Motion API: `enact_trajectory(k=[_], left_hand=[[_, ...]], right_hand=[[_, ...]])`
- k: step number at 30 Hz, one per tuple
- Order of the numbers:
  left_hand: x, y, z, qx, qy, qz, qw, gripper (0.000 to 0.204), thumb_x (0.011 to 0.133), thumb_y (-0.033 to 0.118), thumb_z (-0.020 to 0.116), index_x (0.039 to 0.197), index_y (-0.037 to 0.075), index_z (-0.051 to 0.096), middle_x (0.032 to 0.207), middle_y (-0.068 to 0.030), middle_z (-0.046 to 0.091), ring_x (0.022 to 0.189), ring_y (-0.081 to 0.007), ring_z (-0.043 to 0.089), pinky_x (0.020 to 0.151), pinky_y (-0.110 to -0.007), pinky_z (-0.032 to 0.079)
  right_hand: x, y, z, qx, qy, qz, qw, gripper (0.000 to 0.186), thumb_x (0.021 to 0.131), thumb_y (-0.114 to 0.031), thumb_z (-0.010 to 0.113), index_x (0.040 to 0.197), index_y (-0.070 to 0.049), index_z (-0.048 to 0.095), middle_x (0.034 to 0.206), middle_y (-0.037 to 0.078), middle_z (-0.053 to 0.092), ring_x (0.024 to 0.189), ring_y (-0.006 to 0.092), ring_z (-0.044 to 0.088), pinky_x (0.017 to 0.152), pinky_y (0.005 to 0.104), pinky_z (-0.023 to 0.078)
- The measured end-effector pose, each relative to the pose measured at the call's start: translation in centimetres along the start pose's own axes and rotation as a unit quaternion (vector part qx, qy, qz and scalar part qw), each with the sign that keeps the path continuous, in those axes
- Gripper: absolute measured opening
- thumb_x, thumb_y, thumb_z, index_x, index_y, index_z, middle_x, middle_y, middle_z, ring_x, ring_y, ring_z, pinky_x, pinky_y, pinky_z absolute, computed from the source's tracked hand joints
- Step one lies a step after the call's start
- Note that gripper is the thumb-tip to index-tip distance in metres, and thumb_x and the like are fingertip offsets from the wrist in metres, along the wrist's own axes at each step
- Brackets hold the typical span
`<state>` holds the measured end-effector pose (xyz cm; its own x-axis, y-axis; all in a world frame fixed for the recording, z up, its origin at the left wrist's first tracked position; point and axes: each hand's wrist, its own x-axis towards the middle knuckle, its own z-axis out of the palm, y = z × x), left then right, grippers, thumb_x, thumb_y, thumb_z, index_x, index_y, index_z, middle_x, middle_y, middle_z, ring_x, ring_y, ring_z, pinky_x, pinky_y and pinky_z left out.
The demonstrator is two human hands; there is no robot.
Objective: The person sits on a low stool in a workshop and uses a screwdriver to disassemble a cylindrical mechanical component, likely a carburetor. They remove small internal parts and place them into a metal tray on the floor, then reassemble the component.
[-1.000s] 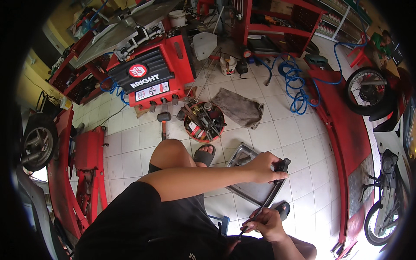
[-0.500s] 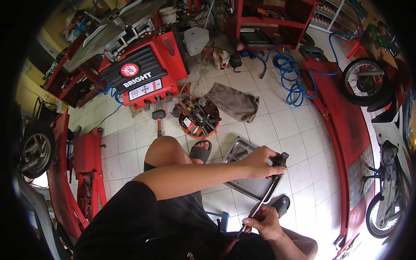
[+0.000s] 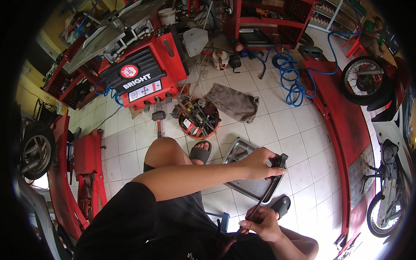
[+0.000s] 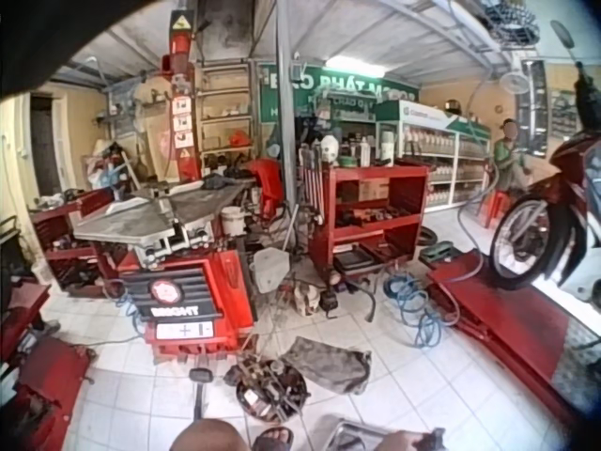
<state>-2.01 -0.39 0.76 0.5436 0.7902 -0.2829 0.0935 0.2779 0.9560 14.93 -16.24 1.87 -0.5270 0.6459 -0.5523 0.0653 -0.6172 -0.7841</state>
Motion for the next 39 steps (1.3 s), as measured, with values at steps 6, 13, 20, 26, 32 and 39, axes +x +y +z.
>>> enact_trajectory(k=[6,13,20,26,32,39], left_hand=[[0.1,-0.3,-0.3,0.005,-0.013,0.009,1.000,0.029,0.087,0.029,0.079,0.093,0.001,0.071,0.078,-0.0039,0.069,0.059,-0.0105,0.062,0.054,-0.027,0.049],[-0.1,0.2,-0.2,0.022,-0.027,0.012,0.999,0.029,0.087,0.028,0.079,0.095,0.001,0.072,0.080,-0.0052,0.071,0.062,-0.0111,0.066,0.054,-0.027,0.049],[-0.2,0.0,-0.5,0.015,-0.028,0.004,0.999,0.030,0.087,0.029,0.079,0.096,0.001,0.072,0.081,-0.0057,0.071,0.061,-0.0110,0.066,0.052,-0.027,0.048],[0.0,-0.4,-0.3,0.020,-0.029,0.009,0.999,0.034,0.087,0.029,0.079,0.101,-0.001,0.072,0.084,-0.0062,0.072,0.064,-0.0116,0.066,0.055,-0.026,0.052],[0.2,0.1,0.0,-0.030,-0.047,0.031,0.998,0.036,0.090,0.026,0.077,0.108,-0.004,0.070,0.092,-0.0079,0.070,0.072,-0.0124,0.067,0.062,-0.026,0.059],[0.2,-0.8,-0.3,-0.057,-0.043,0.014,0.997,0.033,0.090,0.024,0.077,0.106,-0.005,0.071,0.096,-0.0087,0.068,0.076,-0.0139,0.066,0.059,-0.025,0.060]], right_hand=[[-0.3,-1.6,1.8,0.122,-0.035,-0.028,0.992,0.027,0.091,0.001,0.071,0.110,0.008,0.054,0.096,0.023,0.071,0.084,0.0251,0.074,0.071,0.0335,0.062],[0.3,1.0,0.7,0.070,-0.073,-0.084,0.991,0.025,0.094,0.001,0.066,0.114,0.008,0.052,0.101,0.024,0.070,0.092,0.0277,0.073,0.077,0.0355,0.062],[0.0,1.7,0.9,0.074,-0.074,-0.071,0.992,0.024,0.095,-0.001,0.067,0.113,0.007,0.053,0.100,0.021,0.070,0.094,0.0267,0.073,0.080,0.0356,0.060],[0.1,-0.1,2.2,0.084,-0.079,-0.102,0.988,0.019,0.096,0.001,0.065,0.111,0.005,0.054,0.099,0.019,0.071,0.096,0.0270,0.072,0.081,0.0369,0.062],[0.1,1.3,0.9,0.083,-0.080,-0.055,0.992,0.023,0.096,-0.002,0.066,0.114,0.006,0.055,0.100,0.018,0.071,0.085,0.0232,0.073,0.081,0.0364,0.062],[0.1,-0.5,2.3,0.194,-0.111,-0.090,0.971,0.034,0.100,-0.006,0.062,0.130,0.006,0.051,0.104,0.017,0.072,0.101,0.0271,0.070,0.086,0.0367,0.059]])
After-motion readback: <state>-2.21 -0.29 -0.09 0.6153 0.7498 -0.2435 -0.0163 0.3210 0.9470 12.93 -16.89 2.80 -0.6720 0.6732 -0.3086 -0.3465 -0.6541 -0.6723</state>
